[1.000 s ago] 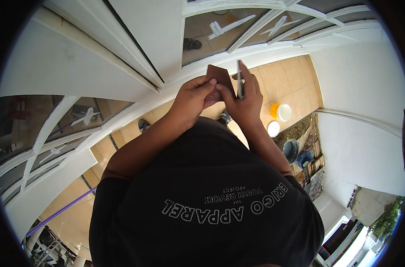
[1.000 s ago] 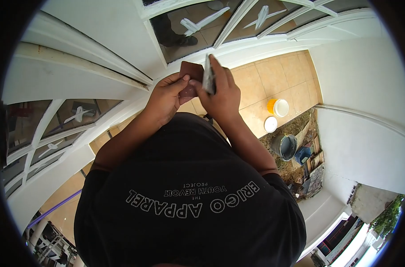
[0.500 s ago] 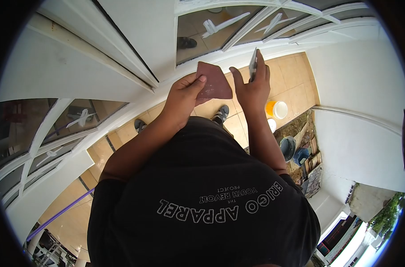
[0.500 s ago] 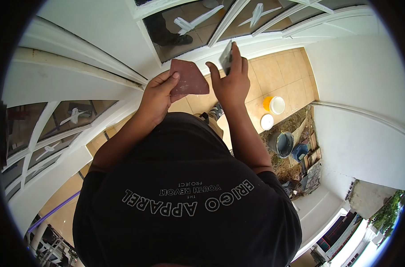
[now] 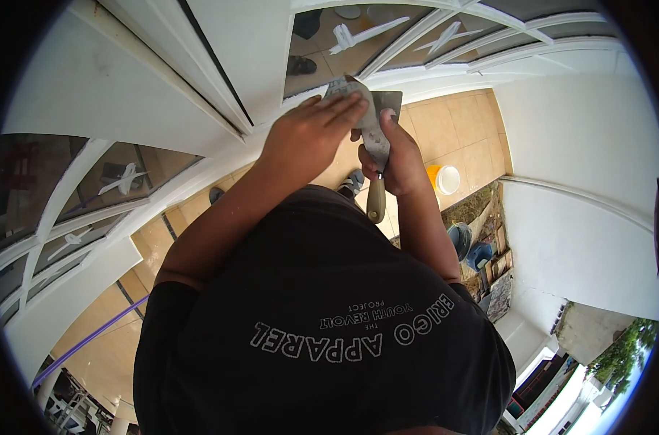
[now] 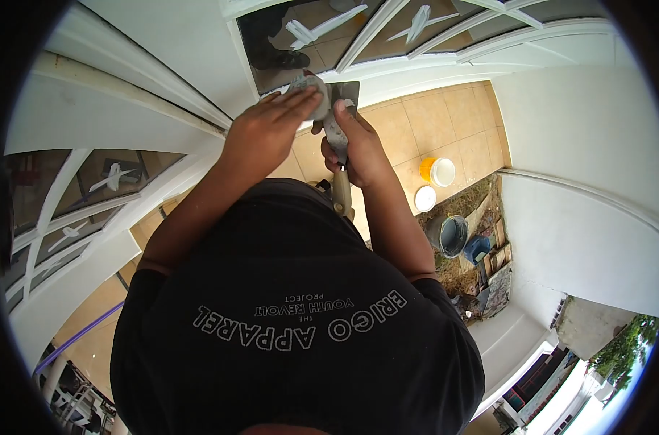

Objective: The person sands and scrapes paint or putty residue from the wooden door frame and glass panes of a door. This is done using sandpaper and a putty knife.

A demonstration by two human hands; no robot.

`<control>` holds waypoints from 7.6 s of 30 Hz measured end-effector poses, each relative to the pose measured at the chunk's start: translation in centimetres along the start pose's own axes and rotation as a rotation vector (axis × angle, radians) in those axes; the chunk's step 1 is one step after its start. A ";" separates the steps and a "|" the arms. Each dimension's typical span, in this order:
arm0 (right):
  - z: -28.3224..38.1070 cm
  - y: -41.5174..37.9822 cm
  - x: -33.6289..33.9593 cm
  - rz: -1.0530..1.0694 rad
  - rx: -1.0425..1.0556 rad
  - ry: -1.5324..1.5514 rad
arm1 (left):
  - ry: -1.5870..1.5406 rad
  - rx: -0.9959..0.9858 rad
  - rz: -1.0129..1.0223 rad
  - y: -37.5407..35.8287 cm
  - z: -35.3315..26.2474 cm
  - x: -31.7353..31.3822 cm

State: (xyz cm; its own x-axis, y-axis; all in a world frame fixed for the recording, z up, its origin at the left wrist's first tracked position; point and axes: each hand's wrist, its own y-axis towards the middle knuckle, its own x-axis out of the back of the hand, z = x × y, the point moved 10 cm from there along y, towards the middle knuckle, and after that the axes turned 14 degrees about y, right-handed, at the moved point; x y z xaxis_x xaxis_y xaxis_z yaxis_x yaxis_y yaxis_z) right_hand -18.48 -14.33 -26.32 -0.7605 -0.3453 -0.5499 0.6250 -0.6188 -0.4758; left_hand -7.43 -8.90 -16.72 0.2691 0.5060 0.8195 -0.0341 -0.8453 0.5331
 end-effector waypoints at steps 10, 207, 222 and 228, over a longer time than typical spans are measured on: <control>-0.8 0.4 1.7 -0.118 0.054 -0.027 | 0.039 -0.024 -0.028 -1.9 0.9 1.0; -2.7 11.7 0.4 -0.253 0.410 0.214 | 0.758 -0.495 -0.056 1.6 2.1 -1.7; -3.6 12.1 -0.8 -0.275 0.479 0.202 | 0.809 -0.508 0.007 1.5 1.9 -2.1; -2.0 11.5 -1.0 -0.241 0.500 0.160 | 0.767 -0.518 0.037 1.6 1.7 -2.3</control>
State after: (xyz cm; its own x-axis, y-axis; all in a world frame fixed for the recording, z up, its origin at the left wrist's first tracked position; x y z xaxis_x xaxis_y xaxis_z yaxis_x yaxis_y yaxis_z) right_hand -10.17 -19.67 -32.65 -0.8107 -0.0663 -0.5817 0.2485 -0.9386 -0.2393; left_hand -6.47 -11.74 -18.12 -0.4456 0.6115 0.6539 -0.5058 -0.7746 0.3797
